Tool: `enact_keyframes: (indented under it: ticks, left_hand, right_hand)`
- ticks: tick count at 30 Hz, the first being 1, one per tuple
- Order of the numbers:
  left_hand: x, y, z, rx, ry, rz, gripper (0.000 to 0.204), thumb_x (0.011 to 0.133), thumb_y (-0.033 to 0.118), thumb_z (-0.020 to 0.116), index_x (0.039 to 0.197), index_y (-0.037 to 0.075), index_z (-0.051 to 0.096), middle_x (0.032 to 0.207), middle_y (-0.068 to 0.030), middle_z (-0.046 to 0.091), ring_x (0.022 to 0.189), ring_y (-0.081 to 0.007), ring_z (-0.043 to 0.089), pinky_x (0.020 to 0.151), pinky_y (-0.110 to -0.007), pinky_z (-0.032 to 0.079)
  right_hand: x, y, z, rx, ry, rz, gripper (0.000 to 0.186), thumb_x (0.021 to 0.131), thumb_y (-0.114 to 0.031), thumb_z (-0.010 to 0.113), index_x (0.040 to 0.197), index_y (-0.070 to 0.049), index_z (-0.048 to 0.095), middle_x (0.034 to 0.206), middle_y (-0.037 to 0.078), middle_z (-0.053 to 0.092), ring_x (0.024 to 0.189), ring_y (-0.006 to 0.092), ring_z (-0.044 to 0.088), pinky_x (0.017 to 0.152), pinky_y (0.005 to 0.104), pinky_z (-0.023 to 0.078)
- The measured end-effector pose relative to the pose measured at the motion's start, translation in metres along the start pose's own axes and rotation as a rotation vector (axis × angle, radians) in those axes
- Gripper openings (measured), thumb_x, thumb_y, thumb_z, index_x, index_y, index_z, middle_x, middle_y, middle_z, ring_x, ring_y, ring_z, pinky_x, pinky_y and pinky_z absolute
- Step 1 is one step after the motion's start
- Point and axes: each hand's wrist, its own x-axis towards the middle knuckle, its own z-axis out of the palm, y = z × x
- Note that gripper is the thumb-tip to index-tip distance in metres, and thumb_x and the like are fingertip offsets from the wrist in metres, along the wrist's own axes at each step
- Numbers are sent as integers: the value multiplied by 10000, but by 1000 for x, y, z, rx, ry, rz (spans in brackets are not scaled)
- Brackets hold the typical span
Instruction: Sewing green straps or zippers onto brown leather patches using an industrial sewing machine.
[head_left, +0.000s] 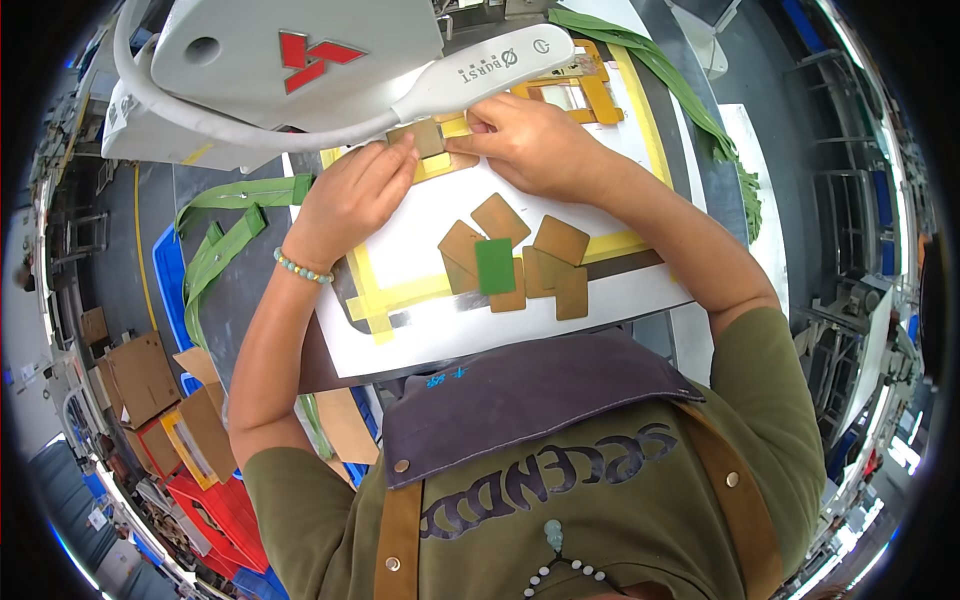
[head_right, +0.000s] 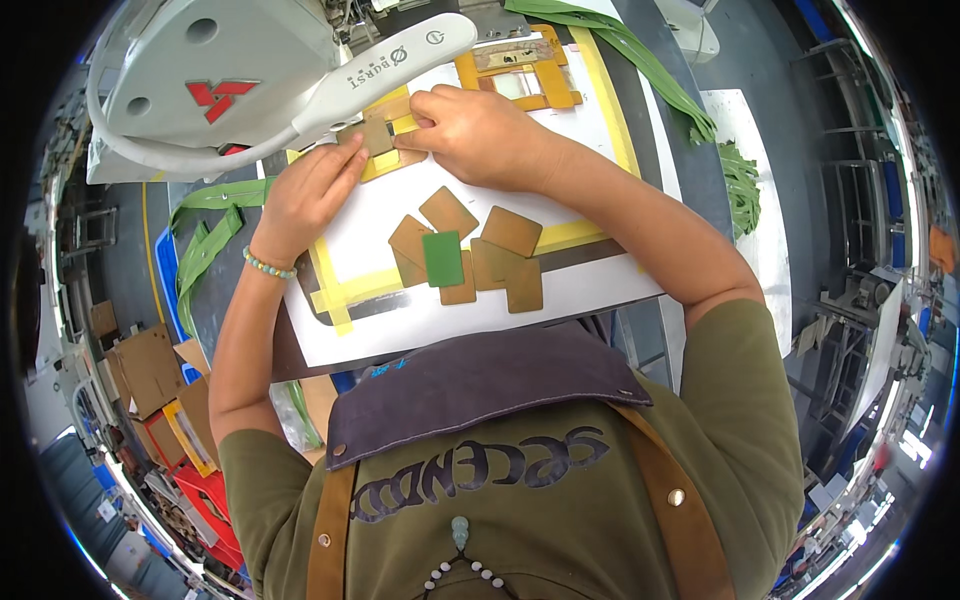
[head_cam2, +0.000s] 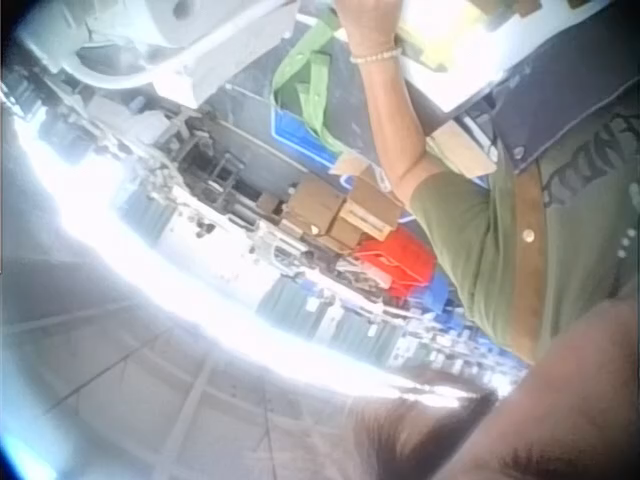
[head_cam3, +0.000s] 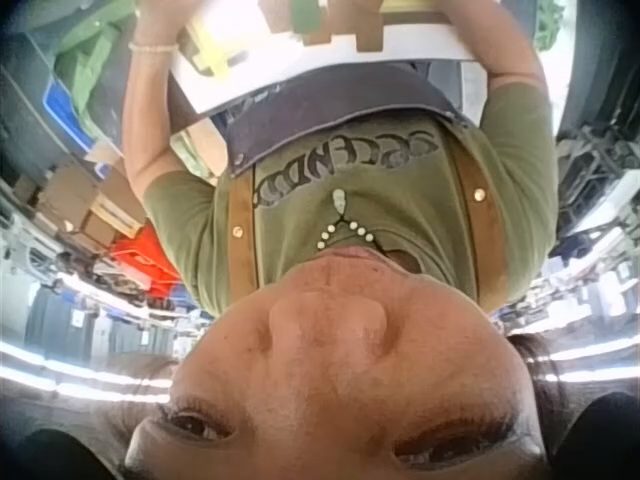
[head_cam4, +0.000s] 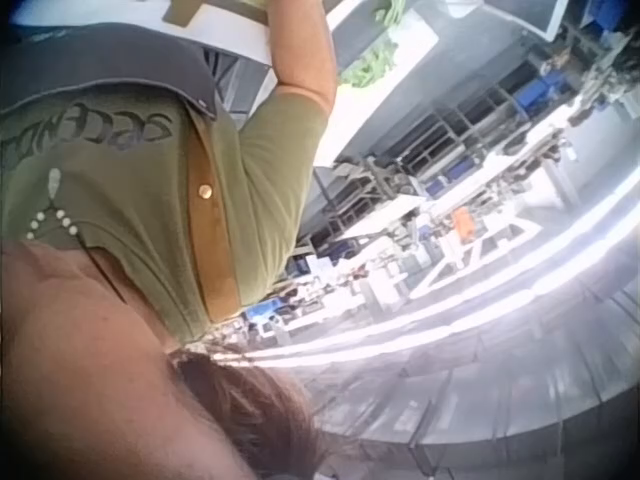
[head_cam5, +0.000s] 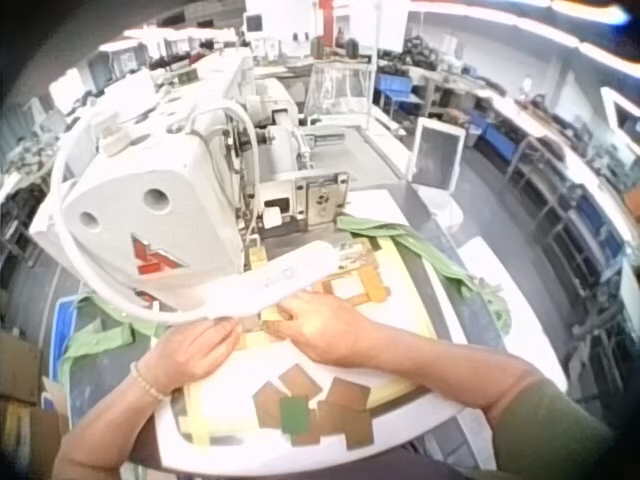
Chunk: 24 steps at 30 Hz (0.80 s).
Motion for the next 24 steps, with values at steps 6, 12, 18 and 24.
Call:
enact_keyframes:
  ticks: [6,12,18,24]
  left_hand:
    - [-4,3,7,-98,-3,-93,328,814,44,713,1136,-15,733,1251,-118,742,962,-251,730,803,-344,613]
    - [6,0,5,-7,-48,-26,273,834,52,728,1102,2,735,1253,-92,752,962,-236,728,800,-335,618]
    - [13,-9,-1,-88,-127,-25,172,847,64,740,1018,41,731,1243,-50,764,932,-200,726,756,-322,619]
    - [16,-7,-2,-120,-147,-86,194,841,62,734,1034,46,728,1196,-49,777,888,-204,728,753,-325,617]
  right_hand:
    - [-3,12,-4,176,50,28,231,861,3,686,1061,-60,784,972,66,663,933,261,676,783,399,571]
    - [0,12,-4,109,118,-59,214,839,-1,705,1028,-52,791,1076,59,700,1017,252,682,819,384,592]
    - [2,14,-2,63,111,-139,276,844,-4,717,1106,-62,784,1251,44,726,1120,240,673,916,392,572]
    - [2,16,5,31,75,-171,256,927,-100,709,1172,-96,784,1243,14,757,1127,207,673,927,380,534]
